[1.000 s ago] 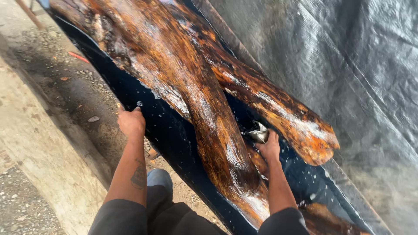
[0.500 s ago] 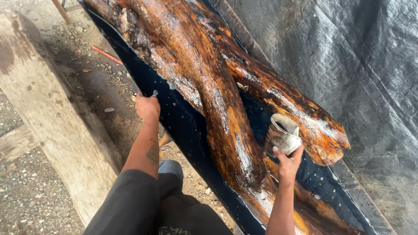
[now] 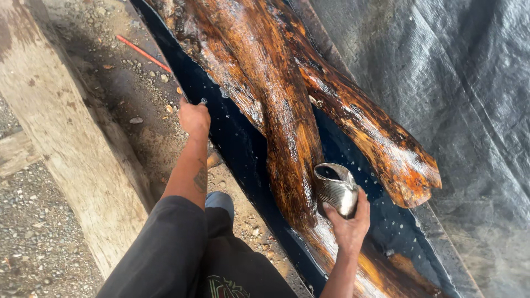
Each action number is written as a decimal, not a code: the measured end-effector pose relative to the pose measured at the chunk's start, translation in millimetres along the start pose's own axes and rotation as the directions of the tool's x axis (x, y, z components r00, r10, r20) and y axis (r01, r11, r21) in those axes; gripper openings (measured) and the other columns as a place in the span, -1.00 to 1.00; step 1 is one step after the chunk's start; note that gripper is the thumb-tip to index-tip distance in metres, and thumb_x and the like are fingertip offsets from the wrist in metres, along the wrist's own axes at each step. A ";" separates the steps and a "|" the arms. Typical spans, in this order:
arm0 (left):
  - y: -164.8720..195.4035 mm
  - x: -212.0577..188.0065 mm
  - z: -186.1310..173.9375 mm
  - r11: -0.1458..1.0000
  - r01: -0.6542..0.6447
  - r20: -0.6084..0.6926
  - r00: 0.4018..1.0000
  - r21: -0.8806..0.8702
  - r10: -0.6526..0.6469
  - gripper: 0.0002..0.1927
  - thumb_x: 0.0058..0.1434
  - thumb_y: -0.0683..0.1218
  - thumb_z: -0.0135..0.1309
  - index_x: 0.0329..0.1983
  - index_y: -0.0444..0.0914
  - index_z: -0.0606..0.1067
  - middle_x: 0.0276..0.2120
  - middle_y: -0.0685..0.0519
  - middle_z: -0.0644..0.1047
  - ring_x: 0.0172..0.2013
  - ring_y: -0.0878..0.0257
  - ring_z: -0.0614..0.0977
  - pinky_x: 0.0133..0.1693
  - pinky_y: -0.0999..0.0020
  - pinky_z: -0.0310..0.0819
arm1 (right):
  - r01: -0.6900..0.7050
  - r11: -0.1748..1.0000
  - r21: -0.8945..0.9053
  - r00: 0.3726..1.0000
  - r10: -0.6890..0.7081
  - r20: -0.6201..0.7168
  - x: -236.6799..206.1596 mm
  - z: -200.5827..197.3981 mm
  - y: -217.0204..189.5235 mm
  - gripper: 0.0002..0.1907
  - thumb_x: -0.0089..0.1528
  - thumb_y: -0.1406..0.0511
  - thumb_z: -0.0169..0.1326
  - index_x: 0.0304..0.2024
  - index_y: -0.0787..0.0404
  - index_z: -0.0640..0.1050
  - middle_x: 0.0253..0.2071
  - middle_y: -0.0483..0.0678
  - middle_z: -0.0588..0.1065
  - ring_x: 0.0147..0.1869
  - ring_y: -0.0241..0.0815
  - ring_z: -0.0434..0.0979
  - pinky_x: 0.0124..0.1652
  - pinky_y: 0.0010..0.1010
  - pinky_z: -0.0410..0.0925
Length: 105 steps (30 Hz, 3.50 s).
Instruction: The person uses a metal can to scoop dark liquid from a long trough and pour it over large wooden logs, working along the trough and repositioning the logs so different sections get wetted with the liquid.
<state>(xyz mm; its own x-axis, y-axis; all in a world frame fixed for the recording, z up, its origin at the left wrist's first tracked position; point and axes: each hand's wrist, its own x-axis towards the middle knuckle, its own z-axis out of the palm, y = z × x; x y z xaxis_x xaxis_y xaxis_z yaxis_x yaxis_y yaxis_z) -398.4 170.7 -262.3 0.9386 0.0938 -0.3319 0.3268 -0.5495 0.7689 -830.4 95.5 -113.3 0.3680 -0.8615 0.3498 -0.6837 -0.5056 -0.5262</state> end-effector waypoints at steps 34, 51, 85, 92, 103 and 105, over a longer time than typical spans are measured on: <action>27.4 -5.2 -54.6 0.997 0.031 0.036 0.999 -0.077 -0.028 -0.47 0.19 -0.06 0.08 0.26 -0.17 0.38 0.06 -0.16 0.55 0.08 -0.10 0.59 0.12 0.07 0.44 | 0.330 0.913 -0.241 0.936 -0.285 0.205 240.1 148.1 -194.6 0.02 -0.09 -0.07 0.42 0.36 0.01 0.34 0.14 0.18 0.43 0.17 0.23 0.49 0.09 0.00 0.37; -6.6 -6.8 -4.4 0.997 -0.038 0.005 0.999 -0.060 0.038 -0.37 0.10 -0.04 0.24 0.25 -0.24 0.37 -0.08 -0.12 0.64 -0.04 -0.08 0.66 0.02 0.04 0.49 | 0.041 0.965 -0.260 0.989 -0.002 0.149 -16.6 -29.3 0.5 0.02 -0.14 0.12 0.47 0.35 0.12 0.38 0.09 0.20 0.46 0.12 0.21 0.53 0.05 -0.04 0.42; -12.3 2.5 23.9 0.993 -0.093 -0.054 0.994 0.069 0.097 -0.46 0.09 0.00 0.36 0.07 -0.33 0.50 -0.08 -0.24 0.62 -0.04 -0.19 0.63 0.03 0.02 0.48 | -0.064 0.982 -0.178 0.971 0.102 0.216 142.8 108.4 199.0 -0.03 -0.12 0.29 0.48 0.31 0.12 0.33 0.21 0.14 0.39 0.25 0.18 0.44 0.18 -0.15 0.36; -6.3 -1.6 16.4 0.999 -0.039 -0.036 0.999 0.021 0.040 -0.38 0.07 0.02 0.32 0.17 -0.29 0.46 -0.03 -0.22 0.60 0.01 -0.18 0.61 0.07 0.02 0.46 | -0.266 0.876 0.403 0.961 0.209 0.181 112.9 100.8 193.6 -0.04 0.01 0.37 0.43 0.38 0.25 0.23 0.16 -0.01 0.41 0.18 -0.15 0.43 0.16 -0.37 0.34; 2.5 -15.5 -9.8 0.999 -0.039 0.014 0.999 -0.017 0.039 -0.33 0.13 -0.01 0.25 0.29 -0.29 0.36 0.07 -0.20 0.56 0.13 -0.12 0.55 0.14 0.04 0.40 | -0.122 0.748 0.652 0.990 0.043 0.136 83.7 41.7 100.6 -0.19 0.10 0.44 0.34 0.38 0.24 0.32 0.16 -0.11 0.41 0.17 -0.25 0.42 0.09 -0.36 0.37; 5.3 -18.8 -15.8 0.998 -0.058 -0.007 0.998 -0.029 0.058 -0.29 0.10 -0.03 0.26 0.30 -0.31 0.32 0.05 -0.22 0.56 0.08 -0.14 0.56 0.08 0.02 0.41 | -0.059 0.775 0.629 0.990 -0.037 0.138 84.9 36.9 74.5 -0.16 0.09 0.46 0.34 0.40 0.25 0.31 0.18 -0.10 0.41 0.22 -0.24 0.42 0.20 -0.39 0.35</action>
<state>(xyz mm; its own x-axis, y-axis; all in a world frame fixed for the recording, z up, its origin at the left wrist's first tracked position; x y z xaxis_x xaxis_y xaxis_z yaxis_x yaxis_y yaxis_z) -412.6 179.1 -243.3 0.9567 0.0678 -0.2831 0.2750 -0.5296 0.8024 -826.8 -17.0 -151.5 0.4765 -0.8404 0.2582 -0.1554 -0.3696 -0.9161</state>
